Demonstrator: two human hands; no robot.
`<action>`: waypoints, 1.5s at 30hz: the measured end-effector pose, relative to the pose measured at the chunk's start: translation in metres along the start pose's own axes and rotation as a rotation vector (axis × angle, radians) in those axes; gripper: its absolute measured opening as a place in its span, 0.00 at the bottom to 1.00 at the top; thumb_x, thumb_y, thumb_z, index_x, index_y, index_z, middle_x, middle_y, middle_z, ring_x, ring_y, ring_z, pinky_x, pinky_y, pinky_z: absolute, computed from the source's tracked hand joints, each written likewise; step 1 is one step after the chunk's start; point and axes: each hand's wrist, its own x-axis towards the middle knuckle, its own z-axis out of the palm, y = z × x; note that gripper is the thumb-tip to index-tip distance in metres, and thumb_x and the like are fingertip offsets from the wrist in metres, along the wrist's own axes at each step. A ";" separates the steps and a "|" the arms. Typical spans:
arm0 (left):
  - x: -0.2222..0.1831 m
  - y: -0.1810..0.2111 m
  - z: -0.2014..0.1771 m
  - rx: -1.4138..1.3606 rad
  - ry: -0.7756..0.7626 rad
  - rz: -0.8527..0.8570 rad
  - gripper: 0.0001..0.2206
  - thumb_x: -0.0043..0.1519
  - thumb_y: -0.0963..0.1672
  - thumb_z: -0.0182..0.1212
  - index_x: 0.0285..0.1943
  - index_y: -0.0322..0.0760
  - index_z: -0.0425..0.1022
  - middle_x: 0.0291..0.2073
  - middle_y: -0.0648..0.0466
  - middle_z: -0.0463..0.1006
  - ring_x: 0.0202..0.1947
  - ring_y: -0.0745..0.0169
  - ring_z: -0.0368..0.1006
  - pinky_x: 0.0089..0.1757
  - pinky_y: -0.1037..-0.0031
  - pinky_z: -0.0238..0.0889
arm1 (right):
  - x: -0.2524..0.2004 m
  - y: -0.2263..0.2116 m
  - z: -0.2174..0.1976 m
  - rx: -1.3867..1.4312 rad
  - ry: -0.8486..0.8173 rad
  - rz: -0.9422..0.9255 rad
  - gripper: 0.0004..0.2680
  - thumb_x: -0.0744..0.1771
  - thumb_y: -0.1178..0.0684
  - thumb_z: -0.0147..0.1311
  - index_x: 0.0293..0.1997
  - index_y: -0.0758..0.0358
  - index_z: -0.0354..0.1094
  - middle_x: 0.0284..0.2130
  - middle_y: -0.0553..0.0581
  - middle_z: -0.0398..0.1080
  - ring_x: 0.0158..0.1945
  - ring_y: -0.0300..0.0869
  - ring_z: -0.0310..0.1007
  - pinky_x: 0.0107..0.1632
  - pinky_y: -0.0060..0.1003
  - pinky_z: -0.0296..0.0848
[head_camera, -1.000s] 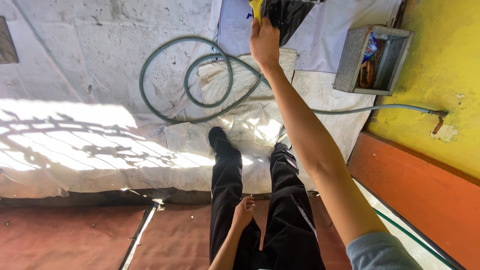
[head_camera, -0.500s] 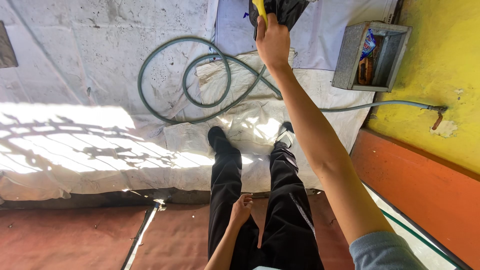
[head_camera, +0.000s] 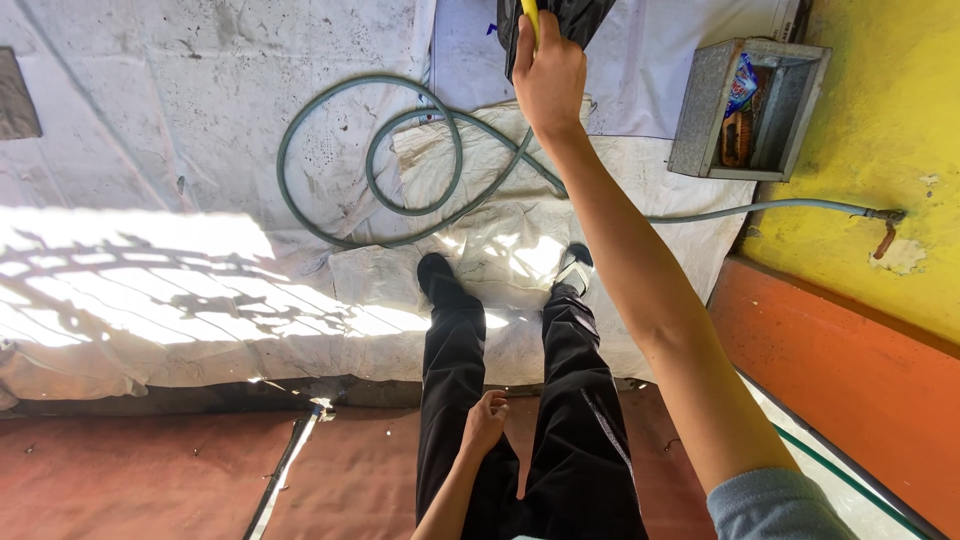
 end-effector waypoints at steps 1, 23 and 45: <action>0.000 0.002 -0.001 0.013 0.000 0.004 0.17 0.62 0.43 0.57 0.61 0.42 0.74 0.50 0.56 0.83 0.48 0.60 0.80 0.48 0.72 0.72 | 0.001 -0.001 0.002 0.016 -0.048 -0.003 0.04 0.69 0.56 0.52 0.37 0.65 0.68 0.12 0.53 0.69 0.09 0.39 0.63 0.13 0.34 0.61; 0.000 0.000 -0.005 -0.011 0.013 0.001 0.16 0.61 0.43 0.58 0.59 0.41 0.76 0.47 0.57 0.84 0.45 0.61 0.80 0.46 0.73 0.72 | 0.019 0.003 0.013 -0.208 -0.264 -0.142 0.06 0.69 0.55 0.54 0.49 0.64 0.69 0.17 0.60 0.75 0.13 0.48 0.74 0.15 0.37 0.73; 0.003 0.003 -0.007 0.003 -0.001 -0.019 0.15 0.63 0.43 0.57 0.59 0.44 0.76 0.49 0.58 0.83 0.48 0.62 0.80 0.49 0.73 0.72 | 0.016 0.013 0.004 -0.195 -0.088 -0.218 0.06 0.69 0.54 0.54 0.36 0.63 0.65 0.15 0.54 0.71 0.09 0.45 0.65 0.15 0.36 0.66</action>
